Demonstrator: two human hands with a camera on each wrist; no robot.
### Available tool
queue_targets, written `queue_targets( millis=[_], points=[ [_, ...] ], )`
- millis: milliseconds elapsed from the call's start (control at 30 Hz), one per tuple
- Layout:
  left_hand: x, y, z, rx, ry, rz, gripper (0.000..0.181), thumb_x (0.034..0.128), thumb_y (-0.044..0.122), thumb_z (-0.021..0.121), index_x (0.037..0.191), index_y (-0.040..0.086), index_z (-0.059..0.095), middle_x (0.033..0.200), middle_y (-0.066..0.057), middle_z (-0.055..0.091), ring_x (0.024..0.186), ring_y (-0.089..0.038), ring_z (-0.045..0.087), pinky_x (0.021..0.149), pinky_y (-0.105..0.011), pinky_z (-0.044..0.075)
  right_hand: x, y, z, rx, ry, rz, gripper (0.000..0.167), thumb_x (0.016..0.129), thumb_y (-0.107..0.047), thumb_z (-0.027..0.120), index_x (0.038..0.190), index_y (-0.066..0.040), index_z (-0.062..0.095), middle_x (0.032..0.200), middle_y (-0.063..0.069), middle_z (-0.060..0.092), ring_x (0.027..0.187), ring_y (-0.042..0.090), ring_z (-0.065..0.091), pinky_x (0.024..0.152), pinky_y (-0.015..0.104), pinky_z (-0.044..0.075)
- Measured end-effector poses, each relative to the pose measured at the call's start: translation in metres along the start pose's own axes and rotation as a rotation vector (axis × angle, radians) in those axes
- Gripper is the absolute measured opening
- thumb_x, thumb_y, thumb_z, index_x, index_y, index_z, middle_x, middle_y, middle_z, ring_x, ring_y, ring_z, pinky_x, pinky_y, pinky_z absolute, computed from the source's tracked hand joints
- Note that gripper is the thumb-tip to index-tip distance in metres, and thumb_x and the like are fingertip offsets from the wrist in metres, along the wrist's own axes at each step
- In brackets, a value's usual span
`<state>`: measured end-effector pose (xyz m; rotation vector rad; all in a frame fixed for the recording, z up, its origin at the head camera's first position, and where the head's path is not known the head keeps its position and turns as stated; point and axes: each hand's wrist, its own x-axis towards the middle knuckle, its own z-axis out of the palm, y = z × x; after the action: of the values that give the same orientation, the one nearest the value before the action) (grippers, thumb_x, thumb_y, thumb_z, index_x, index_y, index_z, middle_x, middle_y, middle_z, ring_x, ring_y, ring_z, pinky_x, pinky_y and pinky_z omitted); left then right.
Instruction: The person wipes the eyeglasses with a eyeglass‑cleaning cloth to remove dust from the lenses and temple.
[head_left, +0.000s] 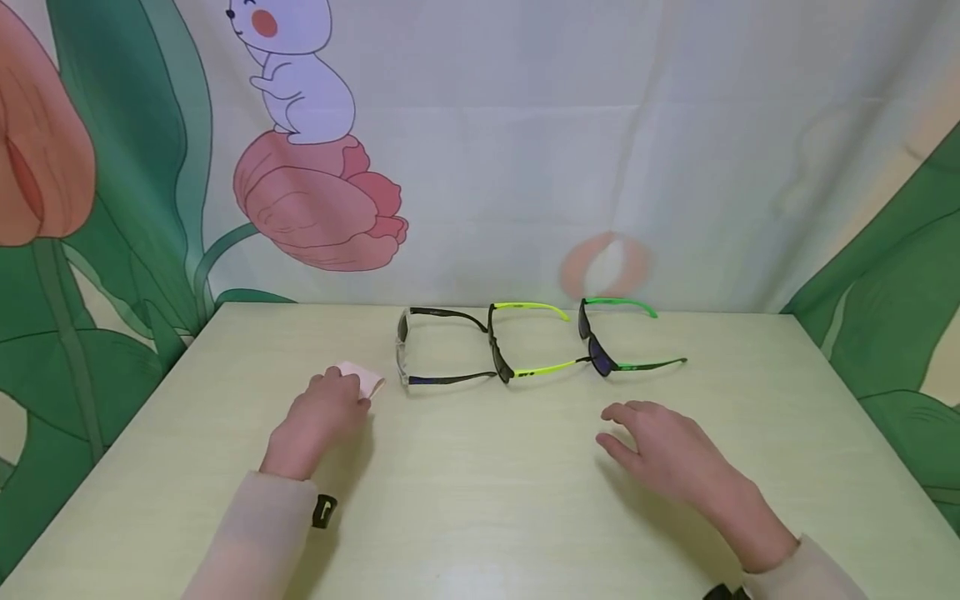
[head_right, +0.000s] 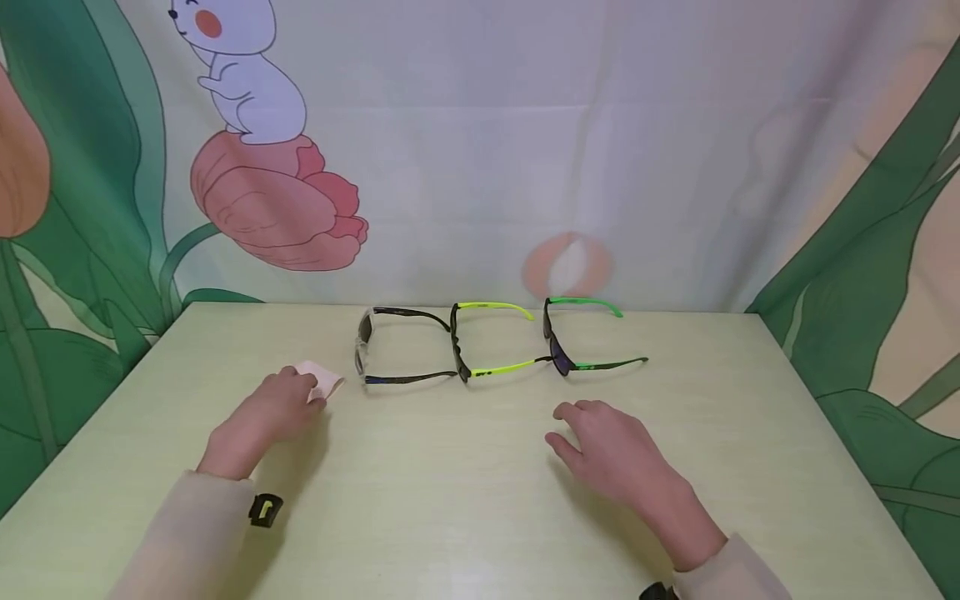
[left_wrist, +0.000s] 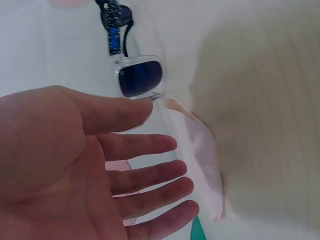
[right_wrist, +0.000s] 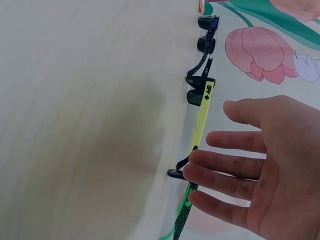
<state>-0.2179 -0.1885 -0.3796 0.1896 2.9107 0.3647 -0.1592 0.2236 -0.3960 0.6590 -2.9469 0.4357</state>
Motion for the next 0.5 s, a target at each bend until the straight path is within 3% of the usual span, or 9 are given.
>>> queue_targets(
  millis=[100,233,500],
  points=[
    [0.006,-0.005,0.002,-0.005,-0.028,-0.016,0.027,0.1027,0.011,0.056,0.113,-0.014,0.058,0.105,-0.025,0.05,0.091,-0.037,0.05,0.076,-0.049,0.05,0.004,0.001,-0.001,-0.01,-0.006,0.001,0.028,0.099,-0.027,0.069,0.118,-0.006,0.071,0.11,0.007,0.071,0.103,0.028,0.068,0.078,0.048,0.058],
    [0.01,-0.007,0.003,0.014,-0.049,0.006,0.024,0.0991,0.011,0.06,0.102,-0.012,0.06,0.099,-0.022,0.05,0.084,-0.033,0.051,0.073,-0.044,0.049,0.01,0.002,-0.004,-0.031,0.007,0.009,0.023,0.098,-0.025,0.071,0.111,-0.007,0.072,0.101,0.004,0.069,0.092,0.022,0.067,0.07,0.042,0.057],
    [0.009,0.001,-0.001,-0.004,-0.091,0.028,0.019,0.0989,0.014,0.064,0.087,-0.001,0.065,0.081,-0.011,0.057,0.072,-0.024,0.052,0.066,-0.036,0.046,0.021,0.005,-0.011,-0.047,0.041,0.022,0.023,0.096,-0.023,0.072,0.109,-0.004,0.073,0.1,0.006,0.068,0.088,0.023,0.067,0.066,0.041,0.057]
  ],
)
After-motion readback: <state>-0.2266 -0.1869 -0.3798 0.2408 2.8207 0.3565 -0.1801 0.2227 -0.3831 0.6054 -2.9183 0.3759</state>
